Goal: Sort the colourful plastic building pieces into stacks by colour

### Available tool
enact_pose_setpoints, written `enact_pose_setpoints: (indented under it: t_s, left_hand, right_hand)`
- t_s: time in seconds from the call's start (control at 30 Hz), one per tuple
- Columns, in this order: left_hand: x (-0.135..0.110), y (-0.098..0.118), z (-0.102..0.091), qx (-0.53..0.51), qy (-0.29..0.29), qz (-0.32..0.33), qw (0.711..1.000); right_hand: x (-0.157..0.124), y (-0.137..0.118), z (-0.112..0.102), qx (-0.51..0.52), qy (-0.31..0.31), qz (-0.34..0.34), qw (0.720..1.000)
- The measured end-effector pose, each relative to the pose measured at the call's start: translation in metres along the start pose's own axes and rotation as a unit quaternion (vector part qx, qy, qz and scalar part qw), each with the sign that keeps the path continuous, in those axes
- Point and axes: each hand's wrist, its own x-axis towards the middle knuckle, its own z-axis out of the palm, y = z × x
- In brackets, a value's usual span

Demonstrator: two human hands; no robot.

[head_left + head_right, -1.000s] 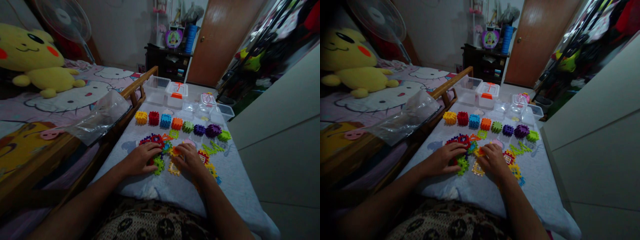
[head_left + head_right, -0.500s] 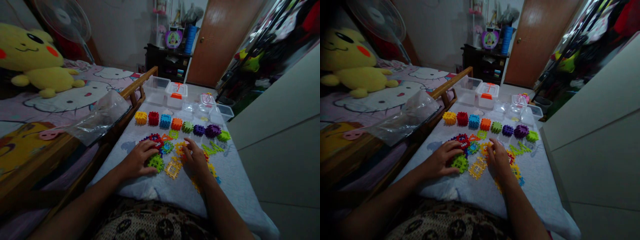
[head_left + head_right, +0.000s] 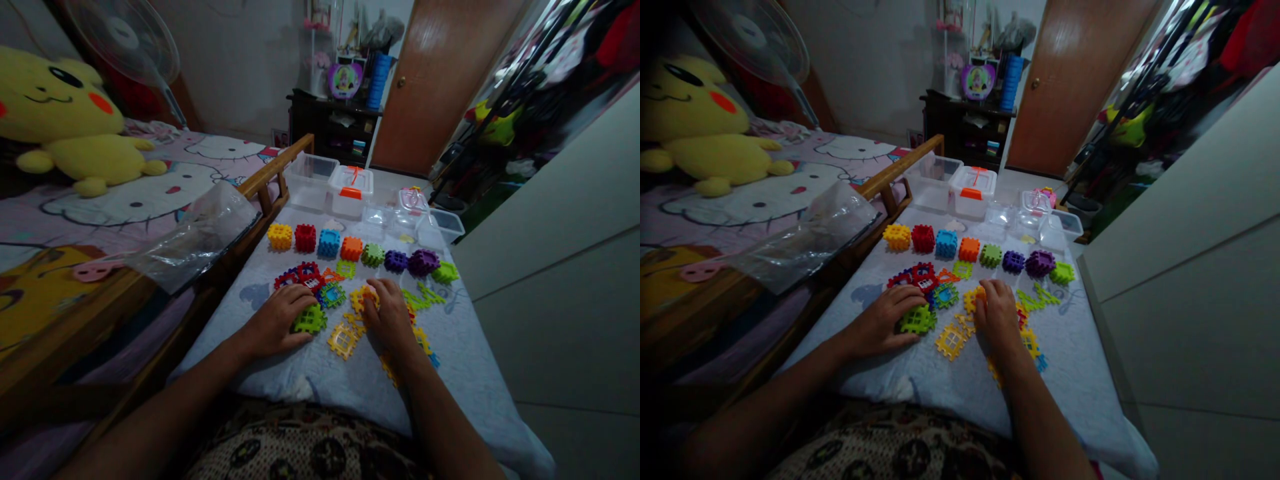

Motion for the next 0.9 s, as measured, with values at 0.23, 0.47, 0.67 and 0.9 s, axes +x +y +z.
enact_pose_setpoints:
  t_s: [0.23,0.47,0.67,0.9]
  left_hand:
    - [0.002,-0.006,0.006,0.015,0.014,-0.026,0.999]
    - [0.002,-0.004,0.004,-0.024,0.020,-0.030,0.999]
    - [0.000,0.001,-0.006,-0.033,-0.015,-0.028,0.999]
    - [0.017,-0.003,-0.016,-0.018,0.020,-0.012,1.000]
  right_hand:
    - [-0.002,-0.006,-0.004,-0.031,-0.050,-0.021,0.998]
    - [-0.002,-0.014,-0.005,-0.054,-0.080,-0.034,0.995]
    - [-0.004,-0.011,-0.003,-0.007,-0.083,-0.079,0.993]
    - [-0.006,-0.013,-0.009,0.072,-0.107,-0.094,0.987]
